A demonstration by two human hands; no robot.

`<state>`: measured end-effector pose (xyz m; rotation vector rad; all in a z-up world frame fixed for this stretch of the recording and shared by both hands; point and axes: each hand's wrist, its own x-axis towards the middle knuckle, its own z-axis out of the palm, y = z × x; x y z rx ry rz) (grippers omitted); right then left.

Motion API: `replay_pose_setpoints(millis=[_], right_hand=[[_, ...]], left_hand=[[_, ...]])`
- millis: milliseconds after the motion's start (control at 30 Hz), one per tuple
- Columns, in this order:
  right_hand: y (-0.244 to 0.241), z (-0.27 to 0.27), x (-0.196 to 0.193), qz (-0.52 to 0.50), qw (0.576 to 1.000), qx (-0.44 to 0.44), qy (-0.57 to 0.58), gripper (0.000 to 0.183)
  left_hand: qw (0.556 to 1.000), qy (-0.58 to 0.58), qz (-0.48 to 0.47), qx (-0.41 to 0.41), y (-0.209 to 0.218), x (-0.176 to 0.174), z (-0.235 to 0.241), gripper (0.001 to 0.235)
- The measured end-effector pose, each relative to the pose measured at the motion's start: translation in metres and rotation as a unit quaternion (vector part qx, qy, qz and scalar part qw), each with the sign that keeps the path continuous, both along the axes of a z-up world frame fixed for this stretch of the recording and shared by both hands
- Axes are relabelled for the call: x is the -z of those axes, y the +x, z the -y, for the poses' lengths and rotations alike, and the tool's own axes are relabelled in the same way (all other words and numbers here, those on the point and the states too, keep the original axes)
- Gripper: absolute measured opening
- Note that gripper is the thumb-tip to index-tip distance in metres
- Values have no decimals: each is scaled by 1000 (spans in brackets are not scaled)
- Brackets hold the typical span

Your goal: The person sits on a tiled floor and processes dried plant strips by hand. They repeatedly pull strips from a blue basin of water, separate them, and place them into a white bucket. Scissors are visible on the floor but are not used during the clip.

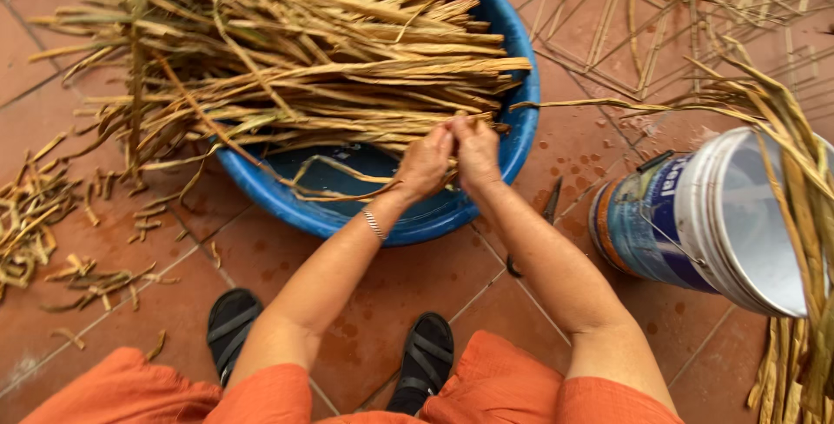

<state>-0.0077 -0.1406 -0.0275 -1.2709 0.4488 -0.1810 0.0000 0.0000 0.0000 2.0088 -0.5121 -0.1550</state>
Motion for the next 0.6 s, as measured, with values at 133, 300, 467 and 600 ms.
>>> replay_pose_setpoints(millis=[133, 300, 467, 600], right_hand=[[-5, 28, -81, -24, 998, 52, -27, 33], [14, 110, -99, 1, 977, 195, 84, 20], [-2, 230, -93, 70, 951, 291, 76, 22], [-27, 257, -108, 61, 938, 338, 52, 24]], left_hand=[[997, 39, 1, 60, -27, -42, -1, 25], [980, 54, 126, 143, -43, -42, -27, 24], [953, 191, 116, 204, -28, -17, -90, 11], [924, 298, 70, 227, -4, -11, -138, 16]])
